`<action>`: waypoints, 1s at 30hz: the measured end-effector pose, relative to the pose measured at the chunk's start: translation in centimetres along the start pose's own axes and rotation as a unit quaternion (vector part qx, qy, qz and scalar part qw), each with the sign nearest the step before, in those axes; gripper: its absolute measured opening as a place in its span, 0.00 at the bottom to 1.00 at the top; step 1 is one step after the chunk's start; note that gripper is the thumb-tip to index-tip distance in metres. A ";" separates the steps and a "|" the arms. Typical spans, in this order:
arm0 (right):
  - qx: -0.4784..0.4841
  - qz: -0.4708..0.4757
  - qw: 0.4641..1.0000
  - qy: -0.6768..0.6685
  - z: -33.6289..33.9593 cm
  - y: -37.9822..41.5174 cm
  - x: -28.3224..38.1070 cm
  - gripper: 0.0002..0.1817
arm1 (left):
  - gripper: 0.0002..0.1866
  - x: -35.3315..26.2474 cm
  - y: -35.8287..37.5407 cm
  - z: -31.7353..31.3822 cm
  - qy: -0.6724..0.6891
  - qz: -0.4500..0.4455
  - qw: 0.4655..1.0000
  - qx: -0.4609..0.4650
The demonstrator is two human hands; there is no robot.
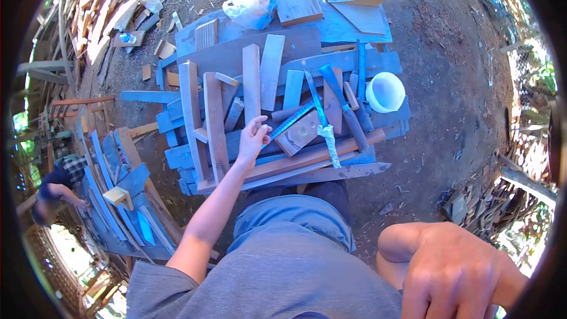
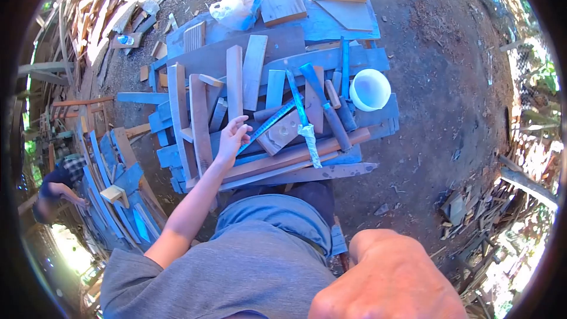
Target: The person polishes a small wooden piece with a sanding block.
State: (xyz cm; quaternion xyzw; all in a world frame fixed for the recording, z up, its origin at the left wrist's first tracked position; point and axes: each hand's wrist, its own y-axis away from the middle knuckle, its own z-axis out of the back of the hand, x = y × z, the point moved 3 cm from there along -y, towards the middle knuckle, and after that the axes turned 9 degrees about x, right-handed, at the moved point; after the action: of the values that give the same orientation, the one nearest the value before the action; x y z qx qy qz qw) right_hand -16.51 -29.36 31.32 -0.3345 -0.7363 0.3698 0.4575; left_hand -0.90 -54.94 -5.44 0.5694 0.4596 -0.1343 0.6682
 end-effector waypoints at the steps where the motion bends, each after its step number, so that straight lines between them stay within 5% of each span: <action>1: -0.007 0.007 1.000 -0.003 -0.1 0.3 0.4 0.11 | 0.18 -0.3 -0.3 -0.1 -0.025 -0.016 1.000 0.003; 4: -0.003 0.011 0.999 -0.033 0.5 1.1 0.2 0.11 | 0.20 -0.8 -1.4 -0.3 -0.082 -0.030 0.996 -0.016; 6: 0.004 0.011 0.998 -0.056 0.2 3.5 2.8 0.11 | 0.24 -2.4 -1.3 -0.3 -0.425 -0.185 0.871 -0.163; 7: 0.005 0.011 0.998 -0.069 0.9 2.5 1.0 0.11 | 0.33 -2.3 -1.8 0.1 -0.436 -0.148 0.869 -0.181; 12: -0.002 -0.002 0.995 -0.099 2.2 2.1 0.8 0.11 | 0.44 0.0 -3.9 1.3 -0.483 -0.074 0.831 -0.267; 14: -0.010 0.000 0.994 -0.107 3.0 1.5 -1.1 0.11 | 0.45 1.3 -4.1 1.9 -0.393 -0.081 0.894 -0.201; 19: -0.005 -0.001 0.990 -0.140 2.3 4.7 4.1 0.11 | 0.44 3.6 -5.5 4.0 -0.315 -0.170 0.917 -0.176; 20: 0.003 -0.007 0.989 -0.149 3.6 0.8 -2.3 0.11 | 0.41 1.6 -4.6 3.2 -0.216 -0.108 0.958 -0.155; 22: 0.008 -0.010 0.987 -0.163 2.9 2.2 0.3 0.11 | 0.32 -2.1 -2.2 2.1 0.055 -0.023 0.997 -0.055; 23: 0.008 -0.010 0.986 -0.165 2.5 2.5 0.8 0.11 | 0.32 -2.8 -1.5 2.4 0.052 -0.022 0.997 -0.052; 25: 0.010 -0.018 0.986 -0.167 2.3 1.4 -0.7 0.11 | 0.23 -3.2 -0.8 2.4 0.355 0.003 0.934 0.030; 26: 0.013 -0.021 0.985 -0.170 1.0 3.2 2.6 0.11 | 0.23 -3.7 -0.3 2.5 0.357 0.003 0.934 0.033; 28: 0.013 -0.027 0.983 -0.180 1.5 1.5 -0.3 0.11 | 0.18 -4.5 1.4 2.0 0.490 0.026 0.861 0.130; 30: 0.018 -0.030 0.981 -0.189 1.2 0.4 -2.1 0.11 | 0.20 -4.4 2.5 1.9 0.508 0.024 0.849 0.143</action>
State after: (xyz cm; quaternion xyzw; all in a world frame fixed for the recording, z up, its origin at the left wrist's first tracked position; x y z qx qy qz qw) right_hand -16.79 -31.20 29.65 -0.2276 -0.8125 0.4255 0.3271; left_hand -0.64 -57.37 -0.56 0.6584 0.6965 0.1256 0.2562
